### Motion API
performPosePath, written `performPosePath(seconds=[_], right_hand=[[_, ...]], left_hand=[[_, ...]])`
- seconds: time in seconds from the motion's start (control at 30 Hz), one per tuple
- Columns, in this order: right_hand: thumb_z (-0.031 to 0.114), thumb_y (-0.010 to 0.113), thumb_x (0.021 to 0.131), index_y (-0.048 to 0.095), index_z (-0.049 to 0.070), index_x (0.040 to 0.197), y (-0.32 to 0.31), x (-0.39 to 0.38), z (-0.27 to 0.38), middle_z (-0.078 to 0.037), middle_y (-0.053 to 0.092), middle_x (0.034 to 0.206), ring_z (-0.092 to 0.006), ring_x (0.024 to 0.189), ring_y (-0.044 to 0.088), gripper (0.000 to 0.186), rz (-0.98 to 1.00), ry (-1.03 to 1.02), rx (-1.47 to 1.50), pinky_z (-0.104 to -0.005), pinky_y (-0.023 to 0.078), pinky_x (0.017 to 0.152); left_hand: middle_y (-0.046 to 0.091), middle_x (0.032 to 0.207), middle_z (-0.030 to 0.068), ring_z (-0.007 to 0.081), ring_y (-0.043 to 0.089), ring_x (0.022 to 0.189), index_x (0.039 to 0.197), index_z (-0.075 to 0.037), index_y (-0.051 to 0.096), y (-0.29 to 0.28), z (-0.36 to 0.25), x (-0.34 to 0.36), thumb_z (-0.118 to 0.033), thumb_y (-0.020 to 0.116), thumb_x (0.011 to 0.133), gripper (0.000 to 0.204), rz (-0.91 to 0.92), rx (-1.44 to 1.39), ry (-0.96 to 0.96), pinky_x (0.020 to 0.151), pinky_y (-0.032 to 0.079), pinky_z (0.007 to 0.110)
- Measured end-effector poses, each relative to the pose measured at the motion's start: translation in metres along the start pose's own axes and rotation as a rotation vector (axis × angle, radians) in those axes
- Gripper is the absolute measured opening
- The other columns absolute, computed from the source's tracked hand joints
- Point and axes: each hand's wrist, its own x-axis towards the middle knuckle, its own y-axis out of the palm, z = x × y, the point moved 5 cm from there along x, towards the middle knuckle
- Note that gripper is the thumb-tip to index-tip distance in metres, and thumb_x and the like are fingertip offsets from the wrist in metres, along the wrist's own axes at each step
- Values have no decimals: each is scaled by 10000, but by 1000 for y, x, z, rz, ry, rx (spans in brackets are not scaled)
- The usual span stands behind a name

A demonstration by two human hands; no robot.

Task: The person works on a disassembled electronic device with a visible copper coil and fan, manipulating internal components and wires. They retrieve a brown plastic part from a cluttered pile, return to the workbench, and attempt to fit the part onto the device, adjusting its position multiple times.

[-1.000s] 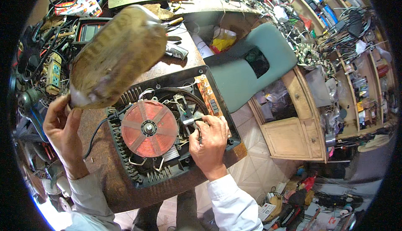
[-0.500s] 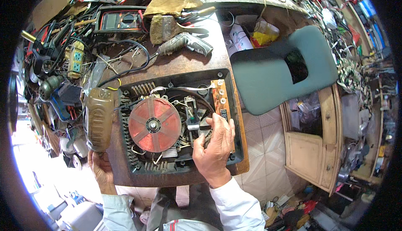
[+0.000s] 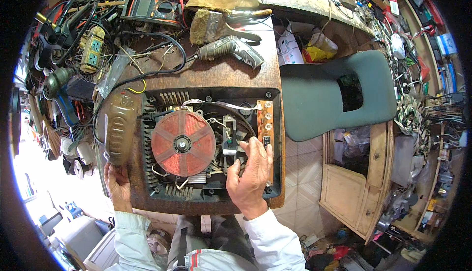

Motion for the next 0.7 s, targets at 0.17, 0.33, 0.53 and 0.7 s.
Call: performPosePath(seconds=[0.17, 0.33, 0.53, 0.7], right_hand=[[-29, 639, 785, 441, -124, 1450, 6, 3, 2, -202, 709, 1219, -386, 1341, 547, 700, 16, -36, -4, -599, 257, 1211], [-29, 640, 783, 444, -115, 1449, 9, 5, 3, -186, 724, 1197, -389, 1354, 533, 700, 20, -41, -21, -598, 251, 1209], [-23, 630, 786, 476, -98, 1420, 11, 6, 5, -154, 744, 1160, -388, 1361, 530, 656, 40, -86, -61, -603, 250, 1205], [-35, 624, 778, 506, -89, 1384, 11, 4, 10, -130, 757, 1128, -384, 1367, 536, 619, 74, -127, -69, -616, 246, 1203]], left_hand=[[733, 1151, 116, 235, 734, 1017, 1238, -17, 655, 5, -1, 1, -73, 725, 975, 278, -14, 19, -7, 874, 661, 377], [734, 1160, 110, 237, 734, 1022, 1241, -28, 657, 4, -1, -1, -83, 733, 972, 286, -5, 2, 4, 882, 659, 379], [734, 1170, 109, 239, 733, 1032, 1242, -32, 657, 0, 0, -1, -92, 737, 971, 289, -40, 12, -1, 891, 656, 381], [736, 1167, 103, 241, 733, 1042, 1237, -30, 661, 2, -1, 0, -86, 733, 972, 280, -18, 16, 0, 894, 656, 385]])
